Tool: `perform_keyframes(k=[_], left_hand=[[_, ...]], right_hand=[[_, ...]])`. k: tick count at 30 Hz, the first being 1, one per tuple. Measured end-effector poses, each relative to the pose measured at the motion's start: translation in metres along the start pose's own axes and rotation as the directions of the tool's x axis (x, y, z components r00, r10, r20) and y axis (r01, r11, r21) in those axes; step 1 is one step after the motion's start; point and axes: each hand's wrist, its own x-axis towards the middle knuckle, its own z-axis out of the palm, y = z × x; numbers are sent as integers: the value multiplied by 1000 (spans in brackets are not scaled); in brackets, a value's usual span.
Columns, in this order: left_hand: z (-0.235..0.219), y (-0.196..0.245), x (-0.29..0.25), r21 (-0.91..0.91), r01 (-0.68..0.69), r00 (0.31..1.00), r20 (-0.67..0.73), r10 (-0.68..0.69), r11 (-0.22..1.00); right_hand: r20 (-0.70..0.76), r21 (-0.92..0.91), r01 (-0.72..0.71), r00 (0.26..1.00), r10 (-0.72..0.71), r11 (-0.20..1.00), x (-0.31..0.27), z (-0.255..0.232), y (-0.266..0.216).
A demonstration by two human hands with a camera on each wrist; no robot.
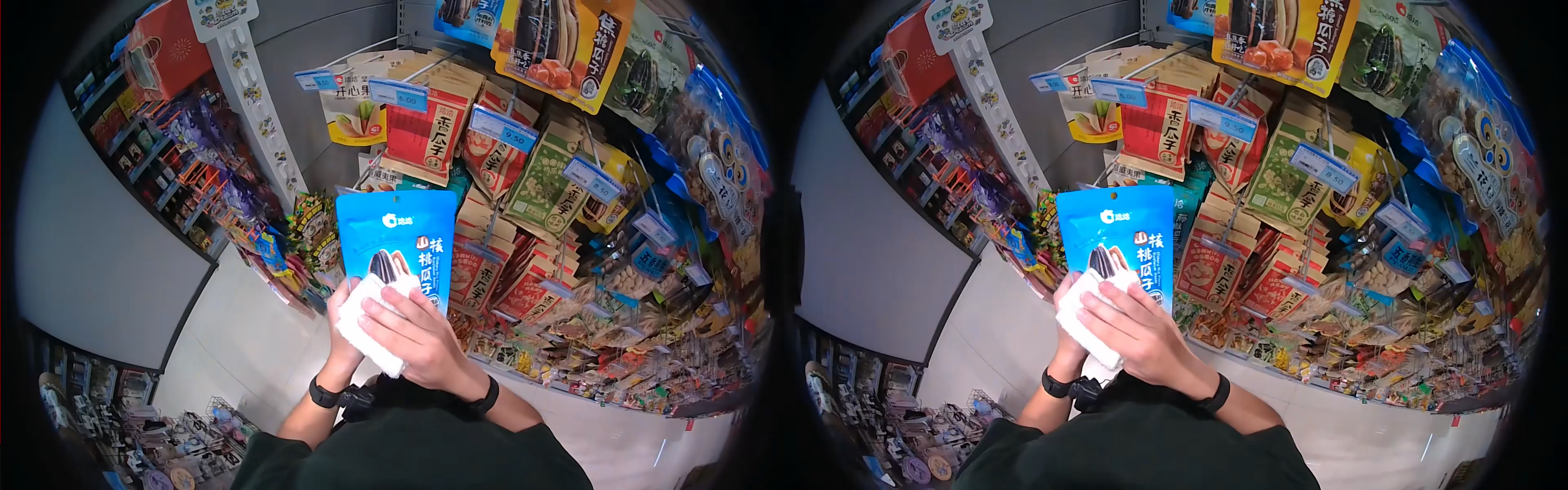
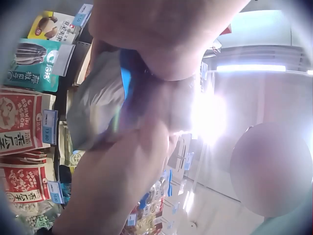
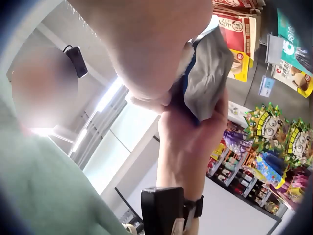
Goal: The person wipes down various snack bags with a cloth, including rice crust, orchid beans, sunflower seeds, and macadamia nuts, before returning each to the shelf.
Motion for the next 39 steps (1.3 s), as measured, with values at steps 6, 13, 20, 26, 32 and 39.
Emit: perform_keyframes(k=[6, 13, 20, 26, 32, 39], left_hand=[[-4, 17, -17, -516, 316, 883, -146, -446, 796], [4, 31, -48, -534, 255, 891, -194, -410, 806], [40, 69, -81, -286, 129, 912, -342, -226, 950], [55, 76, -113, -549, 66, 961, -189, -201, 833], [50, 33, -131, -948, 289, 956, 280, 86, -133], [78, 68, -148, -914, 405, 884, 388, -262, 13]], right_hand=[[24, 33, 50, 998, -51, 998, -33, -12, 3], [25, 892, -367, 624, 781, 264, -72, 2, 17], [192, 946, -323, 593, 782, 13, -78, -2, -12], [-6, 734, -262, 920, 392, 627, -98, -14, -61], [0, 291, 225, 972, -236, 930, -121, -22, -75], [-11, 273, 3, 1000, 0, 962, -133, -39, -46]])
